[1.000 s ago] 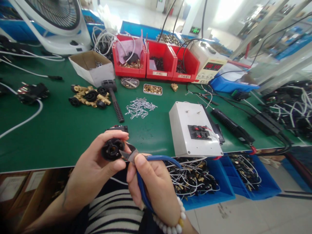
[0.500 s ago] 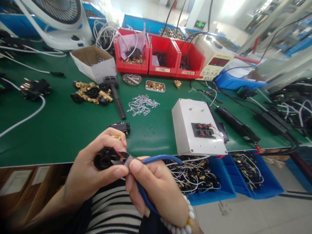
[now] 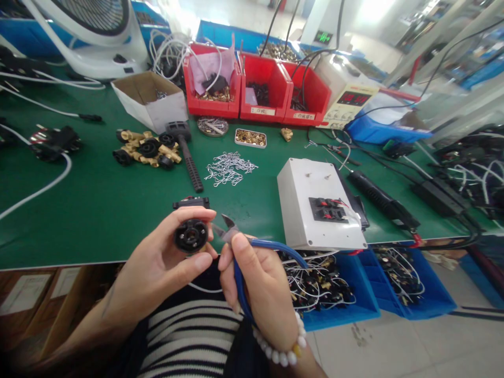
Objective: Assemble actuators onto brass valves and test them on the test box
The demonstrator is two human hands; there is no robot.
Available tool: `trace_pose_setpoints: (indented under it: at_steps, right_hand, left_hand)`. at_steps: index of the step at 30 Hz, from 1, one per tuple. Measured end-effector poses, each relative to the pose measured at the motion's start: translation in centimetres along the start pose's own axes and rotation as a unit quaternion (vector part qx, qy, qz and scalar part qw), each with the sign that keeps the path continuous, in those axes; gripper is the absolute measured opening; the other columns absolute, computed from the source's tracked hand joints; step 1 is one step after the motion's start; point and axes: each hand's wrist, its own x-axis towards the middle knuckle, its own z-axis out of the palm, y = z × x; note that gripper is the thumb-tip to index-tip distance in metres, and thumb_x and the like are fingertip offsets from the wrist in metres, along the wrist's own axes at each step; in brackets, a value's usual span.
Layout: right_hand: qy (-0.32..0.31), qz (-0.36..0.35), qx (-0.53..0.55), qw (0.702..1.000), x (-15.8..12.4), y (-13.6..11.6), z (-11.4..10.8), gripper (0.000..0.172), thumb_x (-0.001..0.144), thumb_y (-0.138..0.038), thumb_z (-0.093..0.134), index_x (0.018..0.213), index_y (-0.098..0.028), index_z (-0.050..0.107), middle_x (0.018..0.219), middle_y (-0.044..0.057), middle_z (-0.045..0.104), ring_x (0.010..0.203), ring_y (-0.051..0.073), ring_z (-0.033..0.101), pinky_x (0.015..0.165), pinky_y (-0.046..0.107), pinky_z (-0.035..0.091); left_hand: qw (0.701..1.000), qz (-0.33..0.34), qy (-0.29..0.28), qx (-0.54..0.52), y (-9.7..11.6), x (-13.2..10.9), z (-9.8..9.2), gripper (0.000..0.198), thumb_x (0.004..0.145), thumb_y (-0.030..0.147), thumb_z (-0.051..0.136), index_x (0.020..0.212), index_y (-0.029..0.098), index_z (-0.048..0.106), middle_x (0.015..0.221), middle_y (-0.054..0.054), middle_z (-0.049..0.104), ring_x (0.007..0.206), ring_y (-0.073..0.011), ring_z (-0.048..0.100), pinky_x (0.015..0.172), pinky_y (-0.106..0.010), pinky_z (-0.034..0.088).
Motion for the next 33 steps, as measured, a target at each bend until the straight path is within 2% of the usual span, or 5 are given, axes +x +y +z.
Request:
trace_pose_setpoints:
  at_steps: [2, 5, 16, 26, 33]
  right_hand:
    - [0.029, -0.018, 0.004, 0.999, 0.06, 0.06, -0.18, 0.045, 0.099, -0.052, 0.053, 0.072, -0.018, 0.061, 0.039, -0.005, 0.047, 0.035, 0.006, 0.038, 0.038, 0.018, 0.027]
    - [0.038, -0.019, 0.008, 0.999, 0.05, 0.06, -0.35, 0.046, 0.099, -0.052, 0.054, 0.070, -0.018, 0.062, 0.038, -0.005, 0.046, 0.035, 0.005, 0.037, 0.038, 0.017, 0.027]
    - [0.033, -0.020, 0.027, 0.999, -0.45, 0.20, 0.15, 0.044, 0.100, -0.048, 0.054, 0.070, -0.018, 0.063, 0.041, -0.005, 0.048, 0.036, 0.005, 0.039, 0.040, 0.017, 0.029]
    - [0.024, -0.018, 0.000, 1.000, -0.87, 0.31, 0.53, 0.042, 0.101, -0.048, 0.051, 0.071, -0.019, 0.061, 0.040, -0.005, 0.047, 0.037, 0.008, 0.039, 0.038, 0.020, 0.029]
    - [0.030, -0.029, -0.054, 0.998, -0.17, 0.36, -0.01, 0.045, 0.100, -0.053, 0.050, 0.072, -0.019, 0.060, 0.039, -0.004, 0.047, 0.036, 0.009, 0.040, 0.039, 0.021, 0.029]
  left_hand:
    - [1.000, 0.000, 0.022, -0.005, -0.06, -0.12, 0.17, 0.041, 0.087, 0.012, 0.067, 0.123, 0.030, 0.060, 0.118, 0.000, 0.060, 0.097, -0.0096, 0.066, 0.082, -0.015, 0.057]
    - [0.999, -0.002, 0.044, -0.011, -0.12, -0.24, 0.32, 0.043, 0.087, 0.013, 0.069, 0.125, 0.032, 0.061, 0.121, 0.000, 0.060, 0.101, -0.0107, 0.065, 0.085, -0.016, 0.059]
    - [0.999, 0.011, 0.051, 0.008, 0.02, -0.31, 0.24, 0.043, 0.087, 0.018, 0.073, 0.125, 0.035, 0.063, 0.129, -0.001, 0.058, 0.117, -0.0169, 0.061, 0.091, -0.022, 0.059]
    - [0.997, 0.046, 0.045, 0.050, 0.03, -0.35, 0.11, 0.043, 0.088, 0.018, 0.072, 0.127, 0.033, 0.062, 0.127, -0.002, 0.055, 0.105, -0.0144, 0.064, 0.088, -0.022, 0.059]
    - [0.994, 0.069, 0.042, 0.068, 0.18, -0.27, 0.08, 0.041, 0.088, 0.018, 0.073, 0.125, 0.034, 0.063, 0.127, -0.002, 0.055, 0.109, -0.0149, 0.062, 0.093, -0.023, 0.058]
